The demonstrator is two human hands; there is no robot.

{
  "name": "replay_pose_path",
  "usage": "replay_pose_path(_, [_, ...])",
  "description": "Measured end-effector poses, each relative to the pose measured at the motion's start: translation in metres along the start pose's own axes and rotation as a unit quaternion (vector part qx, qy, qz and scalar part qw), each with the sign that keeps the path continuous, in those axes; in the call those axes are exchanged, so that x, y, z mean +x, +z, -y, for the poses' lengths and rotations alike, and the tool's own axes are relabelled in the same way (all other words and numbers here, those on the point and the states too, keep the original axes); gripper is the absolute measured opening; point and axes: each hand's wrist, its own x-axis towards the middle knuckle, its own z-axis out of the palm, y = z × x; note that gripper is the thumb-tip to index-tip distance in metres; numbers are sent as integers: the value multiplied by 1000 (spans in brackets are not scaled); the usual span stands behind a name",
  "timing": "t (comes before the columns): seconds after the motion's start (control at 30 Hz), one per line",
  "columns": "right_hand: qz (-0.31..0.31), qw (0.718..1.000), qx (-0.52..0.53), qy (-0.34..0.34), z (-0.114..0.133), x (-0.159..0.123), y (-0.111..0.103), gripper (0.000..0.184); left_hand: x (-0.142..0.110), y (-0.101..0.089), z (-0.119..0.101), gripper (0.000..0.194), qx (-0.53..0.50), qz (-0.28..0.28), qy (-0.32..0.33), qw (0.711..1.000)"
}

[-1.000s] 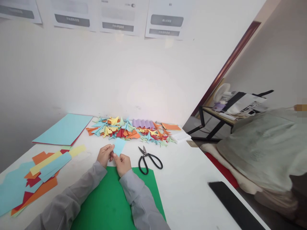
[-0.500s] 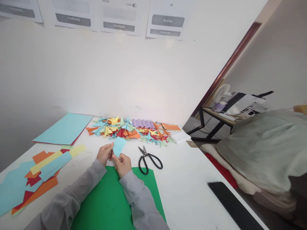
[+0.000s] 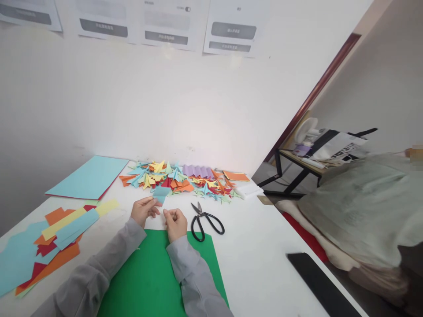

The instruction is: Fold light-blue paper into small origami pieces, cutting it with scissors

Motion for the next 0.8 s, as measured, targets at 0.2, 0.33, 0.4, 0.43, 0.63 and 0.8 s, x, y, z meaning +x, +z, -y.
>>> replay_pose_path(0.2, [-32,994,10,-105,3,-2,-2,37,5,-3,5,28,-84,15,-15,996])
replay_pose_path(0.33, [-4,989,-34,-141,3,-4,-3,48,6,-3,11,29,-60,-2,-2,998])
replay_pose_path(0.4, [2,985,-70,-158,1,-3,-3,41,7,-2,13,32,-50,-4,5,999])
replay_pose_path(0.43, [4,982,-87,-167,0,-3,-4,36,7,-2,14,34,-48,-2,9,999])
replay_pose_path(0.63, [-9,969,-144,-200,-6,2,-8,37,7,-4,11,65,-22,24,9,999])
replay_pose_path(0.8, [20,969,-132,-205,-3,1,-9,37,11,-5,14,65,-43,8,-18,999])
